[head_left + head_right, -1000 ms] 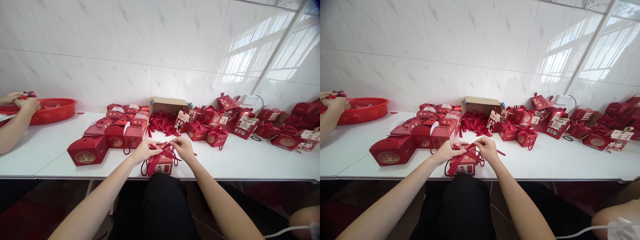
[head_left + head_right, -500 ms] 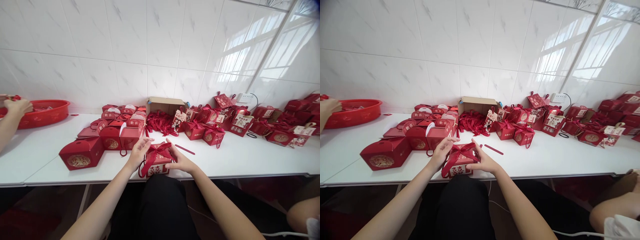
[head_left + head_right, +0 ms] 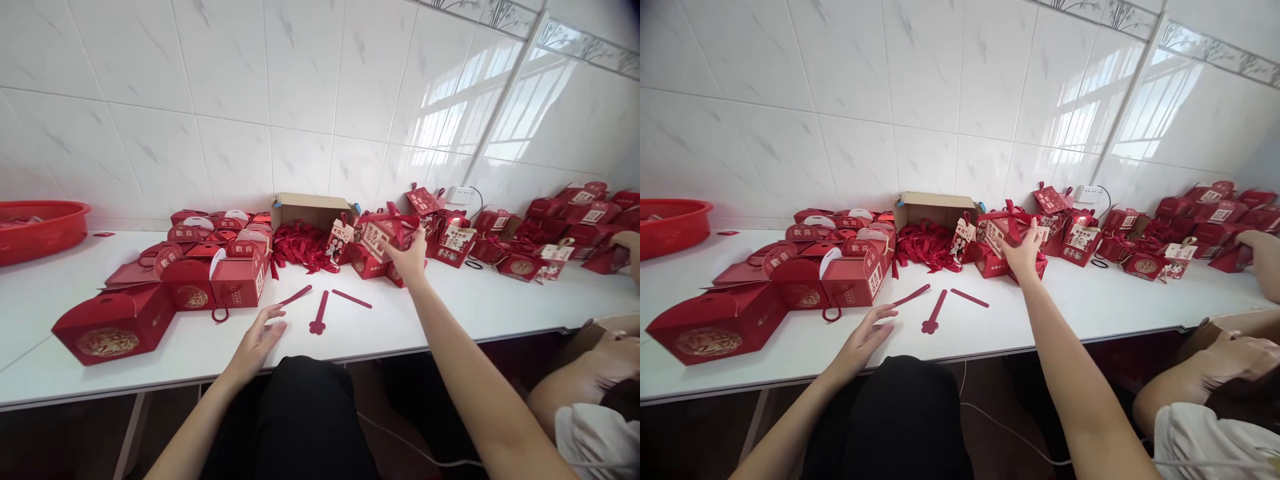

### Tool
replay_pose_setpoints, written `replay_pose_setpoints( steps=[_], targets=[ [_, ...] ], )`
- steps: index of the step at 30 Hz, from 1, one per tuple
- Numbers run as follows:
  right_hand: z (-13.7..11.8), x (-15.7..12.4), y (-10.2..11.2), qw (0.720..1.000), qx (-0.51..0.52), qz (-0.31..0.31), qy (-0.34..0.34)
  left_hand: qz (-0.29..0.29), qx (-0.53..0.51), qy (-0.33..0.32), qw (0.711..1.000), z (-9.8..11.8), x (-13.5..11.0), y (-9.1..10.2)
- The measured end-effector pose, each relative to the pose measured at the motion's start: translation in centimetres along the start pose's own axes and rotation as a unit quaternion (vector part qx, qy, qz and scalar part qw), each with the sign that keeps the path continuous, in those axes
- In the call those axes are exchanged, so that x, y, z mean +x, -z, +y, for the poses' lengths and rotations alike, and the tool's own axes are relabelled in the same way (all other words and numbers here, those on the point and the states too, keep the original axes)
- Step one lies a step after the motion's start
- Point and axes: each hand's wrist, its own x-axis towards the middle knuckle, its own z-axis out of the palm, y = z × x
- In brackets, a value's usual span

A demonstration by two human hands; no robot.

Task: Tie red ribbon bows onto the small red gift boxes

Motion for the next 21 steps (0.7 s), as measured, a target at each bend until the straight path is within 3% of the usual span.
replay_pose_setpoints(
  steps=[2,4,6,8,10,12,13,15,17,21],
  targets=[
    [0.2,1.6,-0.1,0.993,-0.100,-0.009,-0.068,-0.018,0.054,0.000,0.998,0.3,0.0,-0.3],
    [0.1,0.3,-1.0,0.980,-0.174,-0.032,-0.087,-0.038,0.126,-0.008,0.991,0.4,0.1,-0.6],
    [-0.5,-3.7,-2.2,0.980,-0.192,-0.047,-0.018,-0.056,0.190,-0.028,0.980,0.2,0.2,-0.8],
    [-1.8,-9.4,-3.1,0.986,-0.127,-0.092,0.061,-0.066,0.222,-0.049,0.972,-0.1,0.2,-0.9],
    [-3.6,-15.1,-3.0,0.967,0.002,-0.239,0.086,-0.064,0.225,-0.066,0.970,-0.5,0.2,-0.9],
    [-5.7,-19.3,-2.2,0.884,0.128,-0.436,0.111,-0.050,0.206,-0.079,0.974,-0.9,0.2,-1.0],
    [-6.5,-20.7,-1.6,0.850,0.163,-0.484,0.132,-0.039,0.190,-0.084,0.977,-1.1,0.3,-1.1],
    [-7.7,-22.1,-0.4,0.840,0.191,-0.492,0.124,-0.015,0.161,-0.088,0.983,-1.2,0.5,-1.2],
    [-8.0,-22.7,0.6,0.858,0.182,-0.468,0.105,0.005,0.144,-0.088,0.986,-1.0,0.7,-1.3],
    [-6.4,-24.3,2.6,0.868,0.141,-0.469,0.082,0.041,0.132,-0.093,0.986,-0.1,-1.2,-1.6]
  ],
)
